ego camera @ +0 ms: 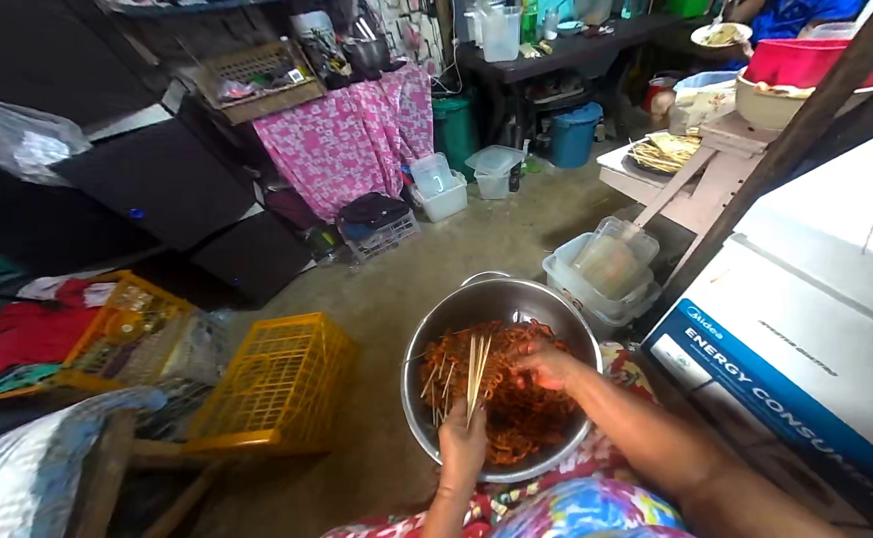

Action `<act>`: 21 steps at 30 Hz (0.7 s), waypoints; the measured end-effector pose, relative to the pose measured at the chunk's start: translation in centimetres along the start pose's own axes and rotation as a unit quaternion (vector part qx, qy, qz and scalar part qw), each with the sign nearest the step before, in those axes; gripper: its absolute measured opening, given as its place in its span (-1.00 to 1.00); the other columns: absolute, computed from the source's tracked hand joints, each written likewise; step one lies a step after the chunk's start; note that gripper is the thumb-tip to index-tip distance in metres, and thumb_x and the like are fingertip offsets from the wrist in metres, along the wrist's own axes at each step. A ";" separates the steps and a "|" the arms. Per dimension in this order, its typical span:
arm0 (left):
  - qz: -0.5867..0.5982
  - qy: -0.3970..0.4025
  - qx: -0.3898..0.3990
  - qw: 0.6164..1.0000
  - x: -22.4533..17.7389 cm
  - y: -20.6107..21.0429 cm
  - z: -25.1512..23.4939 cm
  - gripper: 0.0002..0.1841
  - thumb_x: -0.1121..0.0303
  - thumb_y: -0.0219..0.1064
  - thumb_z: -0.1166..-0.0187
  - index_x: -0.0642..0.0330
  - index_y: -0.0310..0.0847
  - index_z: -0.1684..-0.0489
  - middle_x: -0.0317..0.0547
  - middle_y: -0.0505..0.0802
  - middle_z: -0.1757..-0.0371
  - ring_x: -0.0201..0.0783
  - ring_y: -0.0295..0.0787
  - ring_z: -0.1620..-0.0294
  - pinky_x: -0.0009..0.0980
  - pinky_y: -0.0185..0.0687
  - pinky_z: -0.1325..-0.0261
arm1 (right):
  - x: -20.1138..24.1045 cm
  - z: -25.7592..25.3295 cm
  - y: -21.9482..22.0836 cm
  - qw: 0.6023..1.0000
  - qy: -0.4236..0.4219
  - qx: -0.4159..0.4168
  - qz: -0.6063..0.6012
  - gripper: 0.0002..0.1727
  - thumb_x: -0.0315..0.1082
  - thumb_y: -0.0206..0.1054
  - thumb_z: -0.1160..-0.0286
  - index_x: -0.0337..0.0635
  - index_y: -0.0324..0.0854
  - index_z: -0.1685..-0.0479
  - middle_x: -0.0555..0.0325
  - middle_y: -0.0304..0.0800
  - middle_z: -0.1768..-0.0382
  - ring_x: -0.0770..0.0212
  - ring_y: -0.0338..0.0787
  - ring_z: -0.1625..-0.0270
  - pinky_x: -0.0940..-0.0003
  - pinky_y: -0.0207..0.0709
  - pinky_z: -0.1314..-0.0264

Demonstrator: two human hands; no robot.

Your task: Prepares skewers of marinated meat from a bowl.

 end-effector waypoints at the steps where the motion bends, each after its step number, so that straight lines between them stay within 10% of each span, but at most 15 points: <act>1: 0.001 -0.002 -0.003 1.000 -0.1 -0.1 0.0 -0.86 0.45 0.24 -0.59 0.32 0.68 0.13 -0.32 0.65 0.68 -0.48 0.52 0.77 -0.49 0.54 0.64 | 0.1 0.0 -0.1 1.000 -0.002 -0.004 0.001 -0.86 -0.61 0.20 -0.53 -0.28 0.61 0.08 0.23 0.72 0.41 0.32 0.70 0.45 0.38 0.68 0.30; 21: -0.033 0.000 0.033 0.999 -0.1 0.4 -0.1 -0.87 0.46 0.26 -0.57 0.30 0.70 0.15 -0.29 0.68 0.64 -0.47 0.53 0.73 -0.47 0.56 0.57 | 1.0 -0.2 -0.2 0.983 -0.108 -0.145 -0.035 -0.91 -0.63 0.26 -0.55 -0.30 0.60 0.13 0.17 0.72 0.22 0.34 0.72 0.21 0.36 0.67 0.10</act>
Point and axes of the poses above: each hand's wrist, its own z-axis away from the middle knuckle, its own y-axis out of the palm, x = y × z, the point moved 6 cm from there along -z, towards the middle knuckle
